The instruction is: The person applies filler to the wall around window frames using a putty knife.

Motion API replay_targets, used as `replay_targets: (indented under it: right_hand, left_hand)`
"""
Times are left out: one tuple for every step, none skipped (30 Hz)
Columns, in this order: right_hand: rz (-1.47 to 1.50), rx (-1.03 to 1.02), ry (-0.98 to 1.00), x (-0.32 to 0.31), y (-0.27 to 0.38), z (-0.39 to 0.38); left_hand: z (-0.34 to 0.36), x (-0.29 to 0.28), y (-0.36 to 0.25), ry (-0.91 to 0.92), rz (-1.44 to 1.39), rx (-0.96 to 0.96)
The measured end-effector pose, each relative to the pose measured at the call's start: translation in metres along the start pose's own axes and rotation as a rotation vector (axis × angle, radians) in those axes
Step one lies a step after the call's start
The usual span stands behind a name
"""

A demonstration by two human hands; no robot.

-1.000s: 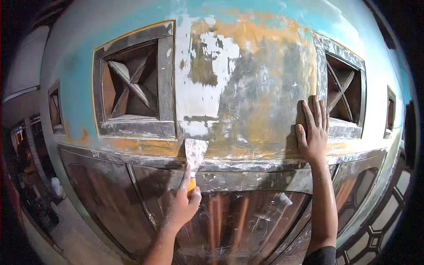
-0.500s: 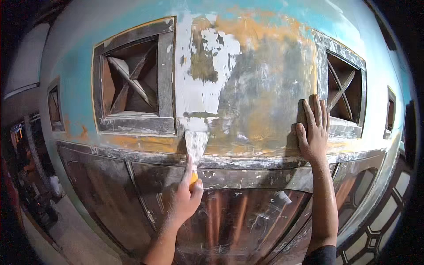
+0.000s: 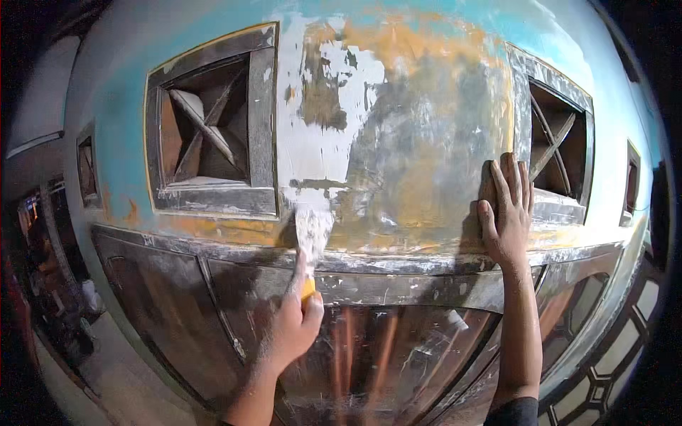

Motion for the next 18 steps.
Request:
replay_targets:
  right_hand:
    - [0.005, -0.001, -0.007, -0.002, 0.003, 0.002]
    - [0.015, -0.008, -0.020, 0.000, 0.007, 0.003]
    - [0.015, -0.008, -0.018, 0.001, 0.009, 0.004]
    - [0.013, -0.012, -0.025, 0.000, 0.008, 0.004]
    - [0.010, -0.016, -0.033, -0.001, 0.006, 0.003]
    - [0.008, 0.001, -0.024, -0.003, 0.006, 0.003]
    - [0.005, 0.001, -0.020, -0.003, 0.005, 0.002]
    - [-0.001, 0.003, -0.021, -0.002, 0.004, 0.002]
    - [-0.008, 0.005, -0.023, -0.002, 0.003, 0.001]
    - [-0.006, 0.009, -0.019, -0.001, 0.003, 0.001]
    - [0.002, 0.011, -0.023, -0.001, 0.005, 0.002]
    - [0.011, 0.000, -0.037, -0.004, 0.009, 0.006]
    - [0.003, -0.011, -0.036, -0.004, 0.008, 0.005]
    - [-0.002, -0.014, -0.029, -0.001, 0.006, 0.002]
    - [-0.006, -0.015, -0.025, 0.001, 0.004, 0.000]
    - [-0.004, -0.008, -0.022, 0.000, 0.003, 0.000]
    - [-0.001, -0.002, -0.018, -0.001, 0.003, 0.001]
    - [0.012, 0.012, -0.010, -0.003, 0.004, 0.001]
  left_hand:
    - [-0.006, 0.004, 0.016, -0.044, -0.084, 0.123]
    - [-0.007, 0.003, 0.029, -0.064, -0.014, 0.233]
    - [-0.007, 0.004, 0.035, -0.074, 0.046, 0.340]
    - [-0.005, 0.003, 0.031, -0.068, 0.043, 0.335]
    - [0.000, 0.003, 0.023, -0.048, 0.003, 0.229]
    - [0.004, 0.002, 0.013, -0.030, -0.035, 0.124]
    - [0.005, 0.002, 0.000, 0.002, -0.069, 0.024]
    - [0.005, 0.003, 0.002, 0.002, -0.052, 0.064]
    - [0.004, 0.004, 0.007, 0.001, -0.035, 0.105]
    - [0.001, 0.007, 0.014, 0.002, -0.027, 0.074]
    - [-0.005, 0.008, 0.026, -0.002, -0.014, 0.041]
    - [-0.007, 0.007, 0.047, -0.041, -0.018, 0.203]
    - [-0.002, 0.006, 0.034, -0.036, -0.023, 0.203]
    - [0.003, 0.004, 0.014, -0.020, -0.001, 0.105]
    - [0.007, 0.005, 0.004, -0.004, 0.022, 0.012]
    - [0.007, 0.007, 0.004, -0.007, -0.097, 0.027]
    - [0.007, 0.008, 0.009, -0.010, -0.098, 0.030]
    - [0.005, 0.009, 0.015, -0.024, -0.095, 0.075]
Point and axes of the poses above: each hand's wrist, its own z-axis towards the middle knuckle, its own x-axis out of the palm, y = z × x, the point moved 4 cm from there along z, towards the middle knuckle, and after that the axes turned 13 degrees about -z, right-handed, at the moved point
